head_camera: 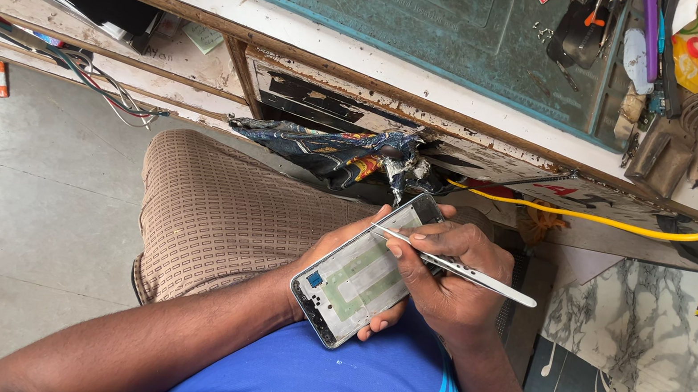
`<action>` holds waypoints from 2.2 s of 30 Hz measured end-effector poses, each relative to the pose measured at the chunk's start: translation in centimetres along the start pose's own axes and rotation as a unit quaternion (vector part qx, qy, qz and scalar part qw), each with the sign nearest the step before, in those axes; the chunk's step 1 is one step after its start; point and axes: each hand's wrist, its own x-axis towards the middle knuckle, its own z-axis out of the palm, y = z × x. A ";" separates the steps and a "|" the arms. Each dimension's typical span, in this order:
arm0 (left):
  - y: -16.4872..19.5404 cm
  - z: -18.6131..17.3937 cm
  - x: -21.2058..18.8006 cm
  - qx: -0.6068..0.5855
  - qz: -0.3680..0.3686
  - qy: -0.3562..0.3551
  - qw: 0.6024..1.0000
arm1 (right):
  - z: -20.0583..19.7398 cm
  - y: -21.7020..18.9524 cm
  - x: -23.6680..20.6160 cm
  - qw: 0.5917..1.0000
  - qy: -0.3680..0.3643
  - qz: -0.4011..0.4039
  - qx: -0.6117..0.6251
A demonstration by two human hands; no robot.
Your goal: The person uses a metal spudger to pry and separate the screen assembly from the smartphone frame while holding the device on their lap. They repeatedly work along the edges to release adhesive and then place the phone on the workbench to continue prying.
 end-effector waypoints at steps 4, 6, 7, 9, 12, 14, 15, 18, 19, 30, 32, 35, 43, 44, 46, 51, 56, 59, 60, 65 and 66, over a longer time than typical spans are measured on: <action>0.1 0.1 0.0 0.017 0.000 0.008 1.000 | 0.0 -0.1 0.1 1.000 -0.011 0.004 0.011; 0.1 0.1 -0.1 0.023 0.002 0.010 1.000 | 0.0 -0.1 0.2 1.000 -0.010 0.000 0.003; 0.0 0.1 -0.1 0.020 0.003 0.005 1.000 | 0.0 -0.1 0.2 1.000 -0.007 -0.005 0.003; -0.1 0.1 -0.1 0.014 0.006 -0.005 1.000 | -0.1 -0.2 0.2 1.000 -0.002 -0.017 0.005; -0.1 0.1 0.0 0.017 0.008 -0.010 1.000 | 0.0 -0.1 0.2 1.000 -0.012 -0.001 0.016; -0.1 0.1 0.0 0.011 0.008 -0.013 1.000 | 0.0 -0.1 0.2 1.000 -0.011 -0.003 -0.002; -0.1 0.1 0.0 0.008 0.008 -0.013 1.000 | 0.0 -0.1 0.1 1.000 -0.010 -0.004 -0.010; 0.0 0.1 0.0 0.003 0.000 -0.004 1.000 | 0.0 -0.2 0.2 0.999 -0.006 -0.024 -0.021; 0.0 0.0 0.0 0.005 0.000 -0.003 1.000 | 0.0 -0.2 0.2 1.000 -0.004 -0.023 -0.016; 0.5 -1.3 -0.6 0.029 -0.065 0.030 0.997 | 0.3 -0.3 0.3 1.000 0.008 0.009 -0.011; 0.3 -1.1 -0.6 0.017 -0.026 0.011 0.999 | 0.3 -0.2 0.3 1.000 -0.019 -0.014 0.011; 0.0 -0.6 -0.6 -0.016 -0.006 0.018 1.000 | 0.5 -0.2 0.4 0.997 -0.050 -0.042 0.045; 0.4 -0.3 -0.3 0.025 0.005 0.032 0.999 | 0.5 -0.7 0.7 1.000 0.003 -0.016 -0.019; 0.4 -0.4 -0.4 0.025 0.003 0.043 0.999 | 0.5 -0.7 0.7 1.000 0.004 -0.010 -0.016; 0.4 -0.7 -0.4 0.040 -0.009 0.058 0.998 | 0.4 -0.8 0.7 1.000 0.007 -0.005 -0.016; 0.2 -1.1 -0.6 0.145 -0.053 0.120 0.981 | 0.5 -0.4 0.8 0.992 0.033 0.114 0.047; 0.4 -0.4 -0.9 0.148 -0.058 0.119 0.980 | 0.2 -0.4 0.7 0.993 0.048 0.069 0.080; 0.6 0.1 -0.7 0.135 -0.054 0.106 0.984 | -0.2 -0.4 0.6 0.997 0.028 0.034 0.058; 0.6 0.2 -0.7 0.130 -0.050 0.099 0.985 | -0.3 -0.4 0.6 0.999 0.018 0.027 0.043; 0.5 0.2 -0.5 0.127 -0.042 0.097 0.986 | -0.3 -0.3 0.5 0.999 0.004 0.023 0.026; 0.6 0.2 -0.6 0.124 -0.044 0.098 0.986 | -0.2 -0.2 0.5 0.999 0.004 0.021 0.029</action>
